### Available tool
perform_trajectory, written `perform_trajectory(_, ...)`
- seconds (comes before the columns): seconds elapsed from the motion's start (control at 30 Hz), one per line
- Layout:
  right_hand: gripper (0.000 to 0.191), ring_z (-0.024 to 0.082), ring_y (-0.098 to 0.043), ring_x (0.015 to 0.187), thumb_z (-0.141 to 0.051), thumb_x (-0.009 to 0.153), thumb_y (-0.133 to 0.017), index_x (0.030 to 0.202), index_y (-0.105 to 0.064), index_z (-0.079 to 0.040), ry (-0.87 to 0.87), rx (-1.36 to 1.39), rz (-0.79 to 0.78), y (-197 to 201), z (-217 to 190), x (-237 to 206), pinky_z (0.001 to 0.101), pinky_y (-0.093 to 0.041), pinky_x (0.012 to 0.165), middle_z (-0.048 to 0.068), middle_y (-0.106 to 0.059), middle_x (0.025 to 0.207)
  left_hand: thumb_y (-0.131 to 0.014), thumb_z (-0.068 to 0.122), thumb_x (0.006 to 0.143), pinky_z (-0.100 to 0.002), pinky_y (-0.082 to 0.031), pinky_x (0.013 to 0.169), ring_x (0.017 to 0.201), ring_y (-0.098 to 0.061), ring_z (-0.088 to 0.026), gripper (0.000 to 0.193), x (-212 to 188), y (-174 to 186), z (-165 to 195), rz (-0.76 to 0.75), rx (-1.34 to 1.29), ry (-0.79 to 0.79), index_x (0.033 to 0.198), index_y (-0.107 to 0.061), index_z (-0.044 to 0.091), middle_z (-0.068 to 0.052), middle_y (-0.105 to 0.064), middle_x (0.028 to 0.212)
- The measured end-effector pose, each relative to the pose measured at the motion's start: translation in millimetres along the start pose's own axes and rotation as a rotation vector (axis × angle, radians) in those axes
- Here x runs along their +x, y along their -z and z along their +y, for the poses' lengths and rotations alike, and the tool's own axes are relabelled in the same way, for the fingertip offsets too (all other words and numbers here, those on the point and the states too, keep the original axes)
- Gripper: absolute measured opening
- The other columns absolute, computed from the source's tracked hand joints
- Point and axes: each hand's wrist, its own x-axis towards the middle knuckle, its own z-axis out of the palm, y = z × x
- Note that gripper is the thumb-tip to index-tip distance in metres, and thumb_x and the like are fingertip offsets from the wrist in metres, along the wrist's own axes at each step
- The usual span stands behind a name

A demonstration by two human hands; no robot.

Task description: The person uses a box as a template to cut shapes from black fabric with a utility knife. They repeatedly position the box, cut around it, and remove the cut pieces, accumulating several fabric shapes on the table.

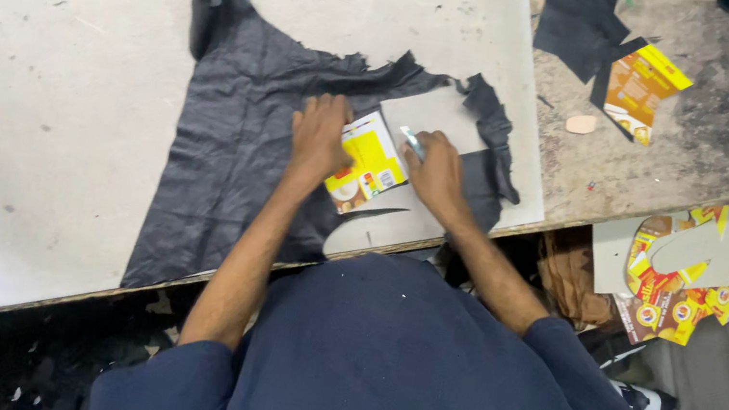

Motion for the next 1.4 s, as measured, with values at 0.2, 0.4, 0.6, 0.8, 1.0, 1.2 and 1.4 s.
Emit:
perform_trajectory(0.2,0.032,0.042,-0.068,0.083,-0.027,0.089,-0.073,0.105,-0.066,0.0,0.045,-0.002,-0.135,3.2,-3.4,-1.9,0.0524,-0.054,0.07,0.021,-0.062,0.105,-0.079,-0.007,0.079,-0.033,-0.056,0.078,0.083,-0.068,-0.02,0.075,-43.6,46.4,-27.6,0.159,-0.468,0.119,0.147,-0.056,0.015,-0.013,-0.072,0.093)
perform_trajectory(0.4,0.029,0.041,-0.07,0.087,-0.019,0.093,-0.067,0.113,-0.062,0.001,0.354,0.074,-0.357,27.8,-6.2,12.8,0.0529,-0.055,0.073,0.021,-0.066,0.105,-0.062,-0.006,0.106,-0.028,-0.06,0.089,0.104,-0.075,-0.019,0.017,-6.6,20.7,-75.6,0.794,-0.841,0.179,0.121,-0.055,-0.011,-0.021,-0.073,0.116)
perform_trajectory(0.6,0.035,0.037,-0.073,0.074,-0.021,0.101,-0.067,0.128,-0.059,0.0,0.324,0.068,0.103,148.6,76.1,91.7,0.0436,-0.055,0.064,0.021,-0.072,0.091,-0.059,-0.005,0.106,-0.028,-0.06,0.085,0.103,-0.075,-0.02,0.021,-2.0,-3.5,-64.0,0.909,-0.662,0.222,0.126,-0.054,-0.012,-0.024,-0.074,0.117)
perform_trajectory(0.8,0.035,0.044,-0.063,0.094,-0.016,0.091,-0.082,0.11,-0.056,0.0,0.055,-0.085,0.222,191.2,200.2,181.6,0.0521,-0.048,0.079,0.024,-0.065,0.1,-0.059,-0.004,0.109,-0.028,-0.061,0.09,0.107,-0.076,-0.021,0.02,-0.5,-2.4,-60.4,0.908,-0.704,0.193,0.128,-0.055,-0.012,-0.022,-0.074,0.119)
perform_trajectory(1.0,0.047,0.039,-0.062,0.106,-0.009,0.089,-0.084,0.125,-0.055,0.0,0.113,-0.049,0.352,179.6,238.7,158.0,0.0477,-0.049,0.088,0.022,-0.061,0.116,-0.059,-0.007,0.108,-0.029,-0.06,0.093,0.107,-0.074,-0.019,0.02,4.5,-2.0,-57.1,0.948,-0.878,0.269,0.127,-0.059,-0.01,-0.02,-0.074,0.121)
perform_trajectory(1.2,0.032,0.035,-0.07,0.093,-0.012,0.089,-0.076,0.117,-0.065,0.0,0.032,0.075,0.042,166.2,188.6,80.3,0.045,-0.054,0.08,0.018,-0.068,0.106,-0.067,-0.005,0.102,-0.026,-0.053,0.068,0.085,-0.068,-0.013,0.016,48.0,-81.0,59.0,0.807,-0.877,0.219,0.118,-0.066,-0.004,-0.013,-0.074,0.103)
perform_trajectory(1.4,0.031,0.043,-0.066,0.097,-0.017,0.087,-0.077,0.111,-0.067,0.001,0.038,0.013,-0.1,156.3,163.7,40.5,0.0489,-0.052,0.082,0.022,-0.067,0.104,-0.063,0.002,0.101,-0.029,-0.062,0.081,0.098,-0.075,-0.019,0.033,173.4,-186.0,212.0,0.453,-1.246,0.107,0.132,-0.056,-0.007,-0.018,-0.075,0.115)
